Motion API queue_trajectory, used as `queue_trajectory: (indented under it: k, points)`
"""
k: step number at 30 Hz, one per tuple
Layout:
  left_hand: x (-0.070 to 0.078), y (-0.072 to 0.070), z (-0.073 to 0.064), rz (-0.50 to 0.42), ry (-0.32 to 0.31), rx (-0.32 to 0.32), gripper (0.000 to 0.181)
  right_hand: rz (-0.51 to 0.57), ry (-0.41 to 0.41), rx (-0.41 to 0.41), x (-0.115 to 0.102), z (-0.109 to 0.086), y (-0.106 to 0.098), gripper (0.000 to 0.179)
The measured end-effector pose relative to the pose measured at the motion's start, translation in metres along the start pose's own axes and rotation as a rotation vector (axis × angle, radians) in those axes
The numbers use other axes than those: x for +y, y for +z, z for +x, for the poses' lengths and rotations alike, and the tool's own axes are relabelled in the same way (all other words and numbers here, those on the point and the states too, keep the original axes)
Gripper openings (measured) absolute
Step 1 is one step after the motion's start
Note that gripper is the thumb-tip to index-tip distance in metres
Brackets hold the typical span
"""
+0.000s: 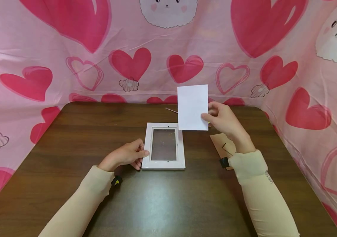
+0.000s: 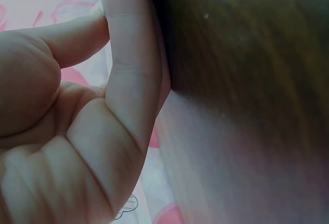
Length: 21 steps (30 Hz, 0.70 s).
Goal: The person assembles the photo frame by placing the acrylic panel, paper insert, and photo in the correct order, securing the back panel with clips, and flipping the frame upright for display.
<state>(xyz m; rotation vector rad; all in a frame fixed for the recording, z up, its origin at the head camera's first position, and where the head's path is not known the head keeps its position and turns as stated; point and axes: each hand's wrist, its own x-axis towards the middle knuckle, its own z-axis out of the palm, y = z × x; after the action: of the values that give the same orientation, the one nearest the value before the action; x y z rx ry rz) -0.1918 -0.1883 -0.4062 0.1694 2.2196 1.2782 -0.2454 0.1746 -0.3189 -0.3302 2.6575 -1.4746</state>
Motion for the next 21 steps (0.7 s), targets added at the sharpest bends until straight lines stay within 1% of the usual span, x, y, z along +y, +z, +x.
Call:
queue_trajectory:
  k: [4, 8, 10, 12, 16, 21]
  points:
    - [0.0, 0.0, 0.0, -0.002, 0.001, -0.005, 0.025, 0.066, -0.012, -0.018, -0.003, 0.0, 0.018, 0.03]
    - [-0.001, -0.001, 0.0, 0.001, 0.0, -0.009, 0.026, 0.093, -0.013, -0.041, -0.003, -0.002, 0.034, 0.032]
    - [-0.001, -0.001, 0.001, 0.006, -0.003, -0.009, 0.026, 0.124, -0.001, -0.056, -0.002, -0.003, 0.041, 0.033]
    - [-0.001, -0.002, 0.001, 0.01, -0.009, -0.007, 0.025, 0.177, 0.015, -0.074, 0.0, -0.003, 0.046, 0.036]
    - [-0.001, -0.002, 0.001, 0.027, -0.017, 0.001, 0.026, 0.261, 0.046, -0.101, 0.004, -0.005, 0.054, 0.043]
    - [-0.001, -0.001, 0.002, 0.055, -0.031, 0.011, 0.027, 0.271, 0.058, -0.112, 0.007, -0.006, 0.06, 0.045]
